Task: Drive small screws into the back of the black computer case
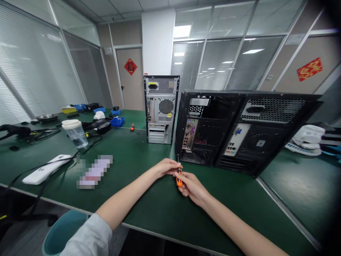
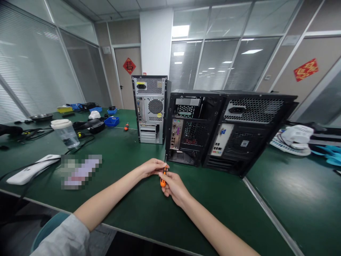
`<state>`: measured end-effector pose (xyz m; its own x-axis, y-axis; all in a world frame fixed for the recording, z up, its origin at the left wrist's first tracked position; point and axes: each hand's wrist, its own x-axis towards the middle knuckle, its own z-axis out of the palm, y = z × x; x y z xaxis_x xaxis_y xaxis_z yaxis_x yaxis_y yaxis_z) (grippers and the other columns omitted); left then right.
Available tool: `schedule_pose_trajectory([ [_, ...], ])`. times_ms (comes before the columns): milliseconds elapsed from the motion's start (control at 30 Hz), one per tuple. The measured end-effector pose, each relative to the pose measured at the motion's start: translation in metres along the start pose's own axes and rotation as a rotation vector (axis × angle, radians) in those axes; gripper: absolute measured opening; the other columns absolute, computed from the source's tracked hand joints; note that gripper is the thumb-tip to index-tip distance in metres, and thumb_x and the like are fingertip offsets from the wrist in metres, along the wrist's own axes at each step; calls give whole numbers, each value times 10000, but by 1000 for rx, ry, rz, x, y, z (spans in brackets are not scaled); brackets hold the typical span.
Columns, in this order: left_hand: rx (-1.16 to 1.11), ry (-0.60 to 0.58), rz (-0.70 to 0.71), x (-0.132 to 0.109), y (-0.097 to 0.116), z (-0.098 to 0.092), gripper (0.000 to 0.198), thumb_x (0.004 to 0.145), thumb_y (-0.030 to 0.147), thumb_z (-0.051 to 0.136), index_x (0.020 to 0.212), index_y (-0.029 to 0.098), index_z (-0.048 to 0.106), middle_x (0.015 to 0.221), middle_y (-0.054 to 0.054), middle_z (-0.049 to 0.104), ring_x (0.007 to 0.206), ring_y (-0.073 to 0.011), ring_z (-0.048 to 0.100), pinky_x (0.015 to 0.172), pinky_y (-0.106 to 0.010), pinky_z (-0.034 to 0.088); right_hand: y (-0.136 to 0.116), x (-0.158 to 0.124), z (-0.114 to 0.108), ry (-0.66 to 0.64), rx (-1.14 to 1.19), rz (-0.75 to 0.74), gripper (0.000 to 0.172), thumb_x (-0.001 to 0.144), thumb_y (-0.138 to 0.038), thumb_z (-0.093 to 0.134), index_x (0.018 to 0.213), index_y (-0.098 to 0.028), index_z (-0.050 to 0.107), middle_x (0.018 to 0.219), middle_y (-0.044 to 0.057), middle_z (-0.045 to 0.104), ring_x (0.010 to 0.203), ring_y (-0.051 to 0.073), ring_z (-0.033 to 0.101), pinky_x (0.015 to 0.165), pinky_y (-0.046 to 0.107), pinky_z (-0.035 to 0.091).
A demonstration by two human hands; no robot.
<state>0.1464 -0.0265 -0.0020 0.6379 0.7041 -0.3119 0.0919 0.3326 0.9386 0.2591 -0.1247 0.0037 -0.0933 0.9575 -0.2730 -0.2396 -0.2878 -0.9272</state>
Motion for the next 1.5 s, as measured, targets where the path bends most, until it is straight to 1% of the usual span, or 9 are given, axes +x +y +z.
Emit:
schedule_pose_trajectory([
  [100,6,-3,7,-1,1,1,424,570,424,686,855,112,648,711,-16,598,636,-34,531,654,-179,425,-1,-1,2,34,52,-16,302,656,-349,668,706,-164,434,404,-80,437,297,48,414,248,123,282],
  [200,15,12,14,-1,1,1,430,570,437,681,849,112,649,695,-12,590,632,-32,520,675,-191,433,0,-1,3,71,89,-13,340,638,-352,684,694,-175,399,442,-53,498,318,66,457,261,140,324],
  [400,34,32,25,2,-2,0,495,538,481,681,856,104,640,665,-6,568,628,-37,514,676,-197,435,0,-3,2,47,108,2,321,672,-341,656,700,-175,383,564,7,584,400,98,543,310,167,395],
  [600,104,60,47,5,-6,1,541,536,536,650,858,102,628,598,24,497,547,-9,446,617,-184,420,0,-5,2,14,139,11,248,717,-283,614,722,-173,391,648,22,604,430,103,556,306,168,380],
  [867,128,64,83,6,-7,3,550,539,558,632,836,94,617,511,61,400,490,6,378,598,-194,420,-2,-6,1,-9,215,61,182,724,-208,588,732,-167,411,680,34,620,455,115,573,321,167,351],
  [1067,156,91,95,3,-4,6,542,532,541,641,821,83,618,583,28,483,531,-11,448,567,-175,404,-2,-5,-1,-5,261,116,125,769,-171,531,759,-170,407,687,50,647,458,119,581,345,159,328],
  [1233,157,83,93,2,-4,7,526,552,526,637,829,80,621,599,19,501,540,-10,459,542,-153,387,0,-3,-2,-20,295,135,77,802,-150,476,763,-167,412,682,62,655,462,123,590,356,157,329],
  [1367,121,37,58,1,-5,3,479,576,489,645,856,101,617,704,-12,572,587,-20,502,568,-154,396,1,-3,-3,-22,327,133,71,820,-127,431,759,-161,418,668,73,652,465,127,596,366,160,343],
  [1500,45,-63,-14,-1,-2,-1,433,572,412,686,895,135,606,878,-44,617,719,-56,562,699,-205,435,0,-3,-3,-18,362,140,88,833,-105,393,769,-153,430,661,83,648,459,124,592,366,156,344],
])
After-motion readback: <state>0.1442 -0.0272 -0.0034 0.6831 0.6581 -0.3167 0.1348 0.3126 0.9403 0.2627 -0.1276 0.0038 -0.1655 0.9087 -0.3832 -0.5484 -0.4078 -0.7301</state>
